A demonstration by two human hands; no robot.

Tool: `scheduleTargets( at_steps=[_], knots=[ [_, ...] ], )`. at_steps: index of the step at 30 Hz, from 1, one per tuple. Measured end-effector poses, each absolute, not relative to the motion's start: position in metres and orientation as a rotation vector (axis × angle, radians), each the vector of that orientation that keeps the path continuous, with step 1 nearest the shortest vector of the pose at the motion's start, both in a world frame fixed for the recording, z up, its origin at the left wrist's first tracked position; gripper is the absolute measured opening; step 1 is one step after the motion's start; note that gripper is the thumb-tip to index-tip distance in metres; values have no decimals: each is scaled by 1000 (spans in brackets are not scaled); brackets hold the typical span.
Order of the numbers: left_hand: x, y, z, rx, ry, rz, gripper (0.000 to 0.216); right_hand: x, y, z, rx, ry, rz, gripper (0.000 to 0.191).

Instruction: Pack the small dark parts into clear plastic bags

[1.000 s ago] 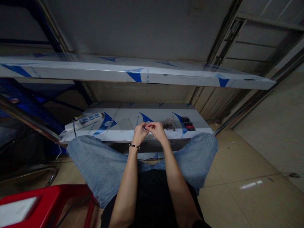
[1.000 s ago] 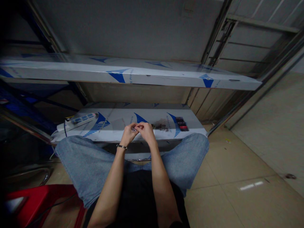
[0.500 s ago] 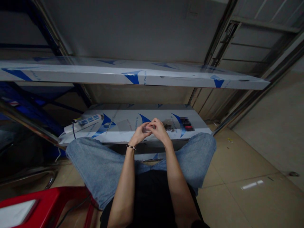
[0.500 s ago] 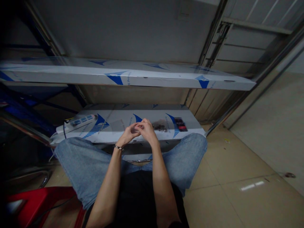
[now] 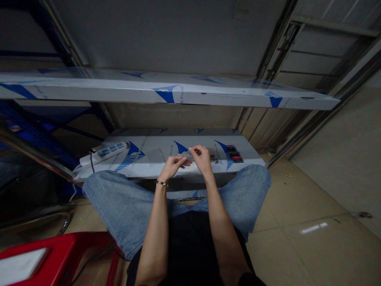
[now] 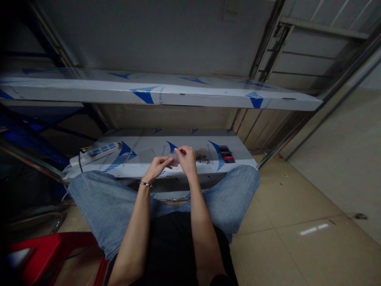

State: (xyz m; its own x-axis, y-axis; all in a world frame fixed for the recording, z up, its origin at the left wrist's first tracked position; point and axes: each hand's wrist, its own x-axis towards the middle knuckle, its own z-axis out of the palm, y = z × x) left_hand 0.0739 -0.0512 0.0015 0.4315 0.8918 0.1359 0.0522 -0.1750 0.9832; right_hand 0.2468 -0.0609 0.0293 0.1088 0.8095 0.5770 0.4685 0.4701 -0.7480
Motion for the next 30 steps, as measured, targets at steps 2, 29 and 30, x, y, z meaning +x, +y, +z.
scheduleTargets(
  at_steps=[2,29,30],
  knots=[
    [74,-52,2,1574,839,902,57,245,-60,27,-1173,-1466,376,28],
    [84,-48,-9,1982,1001,975,16,223,-76,31,-1292,-2117,836,48],
    [83,-48,-11,2002,1005,934,18,222,-75,29,-1296,-2123,874,50]
  ],
)
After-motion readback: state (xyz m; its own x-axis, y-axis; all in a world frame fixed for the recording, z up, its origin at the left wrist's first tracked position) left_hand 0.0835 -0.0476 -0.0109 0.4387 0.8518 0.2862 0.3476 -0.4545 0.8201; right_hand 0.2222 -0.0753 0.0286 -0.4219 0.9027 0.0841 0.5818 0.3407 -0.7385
